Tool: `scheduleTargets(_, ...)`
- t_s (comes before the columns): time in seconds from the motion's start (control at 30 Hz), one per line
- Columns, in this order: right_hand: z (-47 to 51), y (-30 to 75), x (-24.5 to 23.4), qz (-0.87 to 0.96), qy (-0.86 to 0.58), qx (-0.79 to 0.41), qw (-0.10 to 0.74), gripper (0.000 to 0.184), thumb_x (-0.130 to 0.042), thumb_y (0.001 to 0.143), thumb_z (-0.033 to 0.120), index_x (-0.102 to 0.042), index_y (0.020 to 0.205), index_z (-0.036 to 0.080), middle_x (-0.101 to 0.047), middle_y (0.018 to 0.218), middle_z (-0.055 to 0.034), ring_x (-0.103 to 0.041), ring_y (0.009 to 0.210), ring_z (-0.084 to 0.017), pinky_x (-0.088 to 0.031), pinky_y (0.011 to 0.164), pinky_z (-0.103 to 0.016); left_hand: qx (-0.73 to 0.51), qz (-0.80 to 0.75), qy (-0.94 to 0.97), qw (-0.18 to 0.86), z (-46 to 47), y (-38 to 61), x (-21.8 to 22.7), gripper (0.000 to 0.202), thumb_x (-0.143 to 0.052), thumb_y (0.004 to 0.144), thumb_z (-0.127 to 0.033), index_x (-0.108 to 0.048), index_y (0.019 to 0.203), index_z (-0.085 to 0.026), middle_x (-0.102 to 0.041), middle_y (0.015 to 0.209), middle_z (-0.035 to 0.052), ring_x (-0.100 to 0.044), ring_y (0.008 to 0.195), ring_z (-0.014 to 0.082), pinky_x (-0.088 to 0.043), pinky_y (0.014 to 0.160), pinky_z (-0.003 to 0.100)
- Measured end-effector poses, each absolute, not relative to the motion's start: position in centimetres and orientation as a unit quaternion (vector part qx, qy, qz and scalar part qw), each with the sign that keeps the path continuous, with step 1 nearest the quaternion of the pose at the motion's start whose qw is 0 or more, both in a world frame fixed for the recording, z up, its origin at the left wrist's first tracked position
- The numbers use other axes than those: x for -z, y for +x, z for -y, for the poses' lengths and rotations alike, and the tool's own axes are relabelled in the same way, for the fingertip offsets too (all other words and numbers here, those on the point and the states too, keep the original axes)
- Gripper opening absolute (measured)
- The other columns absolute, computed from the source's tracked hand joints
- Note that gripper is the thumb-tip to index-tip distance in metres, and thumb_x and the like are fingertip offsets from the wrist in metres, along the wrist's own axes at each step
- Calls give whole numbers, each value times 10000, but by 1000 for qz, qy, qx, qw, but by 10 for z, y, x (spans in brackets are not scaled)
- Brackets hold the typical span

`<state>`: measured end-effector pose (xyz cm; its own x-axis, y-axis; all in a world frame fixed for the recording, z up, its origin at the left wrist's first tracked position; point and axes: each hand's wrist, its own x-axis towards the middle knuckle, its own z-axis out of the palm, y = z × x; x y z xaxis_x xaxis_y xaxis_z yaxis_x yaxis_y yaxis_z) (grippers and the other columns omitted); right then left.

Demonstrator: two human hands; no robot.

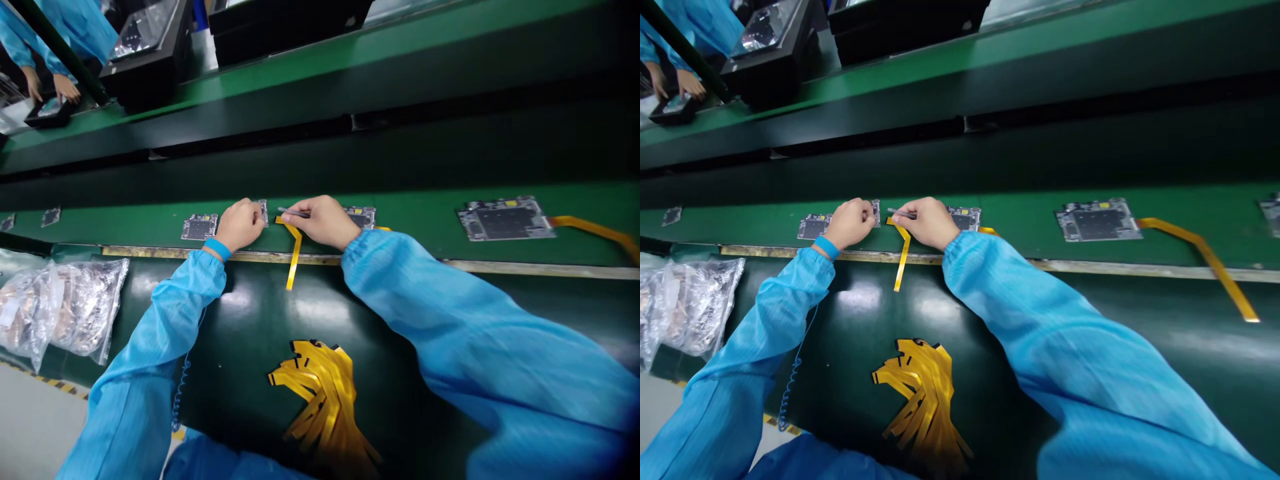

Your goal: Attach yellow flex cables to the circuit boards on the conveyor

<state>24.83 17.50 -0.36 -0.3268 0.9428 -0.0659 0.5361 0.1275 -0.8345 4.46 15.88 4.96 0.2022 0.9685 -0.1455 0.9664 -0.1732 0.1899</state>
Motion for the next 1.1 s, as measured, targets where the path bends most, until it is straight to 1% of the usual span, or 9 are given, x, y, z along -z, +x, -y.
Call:
scheduleTargets(0.07,-180,244,6,713,-543,-376,237,256,-737,876,420,-844,913,190,-813,860,-56,-736,862,-252,-520,698,-311,-25,-604,789,112,-152,39,-48,186,-560,940,-136,-741,960,-170,-729,1062,112,-677,1046,269,-528,916,377)
scheduleTargets(0.17,-185,240,5,718,-566,-345,213,227,-725,894,382,-851,943,200,-812,865,-58,-738,855,-251,-506,694,-315,-49,-563,820,86,-141,31,-42,209,-564,925,-109,-744,1018,-160,-716,1133,123,-646,1119,278,-522,974,401)
scheduleTargets(0.3,-189,238,2,722,-584,-317,190,223,-716,903,380,-858,955,216,-810,857,-58,-727,818,-240,-487,671,-310,-52,-531,843,62,-132,27,-34,256,-588,928,-146,-748,1126,-177,-685,1306,129,-606,1236,308,-516,1005,448)
scheduleTargets(0.4,-190,239,0,727,-592,-299,175,220,-712,900,381,-862,968,235,-815,872,-50,-721,806,-233,-477,660,-308,-41,-519,852,52,-128,27,-31,280,-604,942,-180,-749,1181,-180,-659,1379,134,-589,1282,320,-503,1036,465)
scheduleTargets(0.67,-193,249,-4,746,-579,-298,139,225,-702,917,394,-866,990,258,-818,891,-37,-724,820,-222,-472,662,-298,-34,-503,862,52,-127,32,-29,290,-615,956,-202,-743,1216,-189,-646,1411,140,-584,1310,329,-502,1043,474)
scheduleTargets(0.87,-202,252,-12,760,-580,-273,103,187,-731,883,385,-873,944,279,-810,831,-17,-682,724,-196,-439,596,-293,-21,-494,867,54,-126,39,-31,286,-600,978,-223,-732,1228,-181,-639,1422,140,-582,1319,314,-479,1074,460)
scheduleTargets(1.0,-208,256,-10,772,-566,-271,103,168,-742,872,383,-873,921,288,-799,789,-15,-672,699,-197,-441,583,-298,10,-494,868,52,-122,50,-37,344,-572,1012,-275,-692,1318,-175,-617,1438,155,-565,1315,326,-463,1054,449)
scheduleTargets(1.1,-209,261,-5,777,-557,-270,111,180,-739,873,400,-871,920,288,-796,774,-13,-672,701,-197,-445,583,-295,22,-506,861,40,-118,63,-39,431,-568,1030,-357,-635,1419,-184,-595,1451,171,-540,1301,351,-448,1033,465)
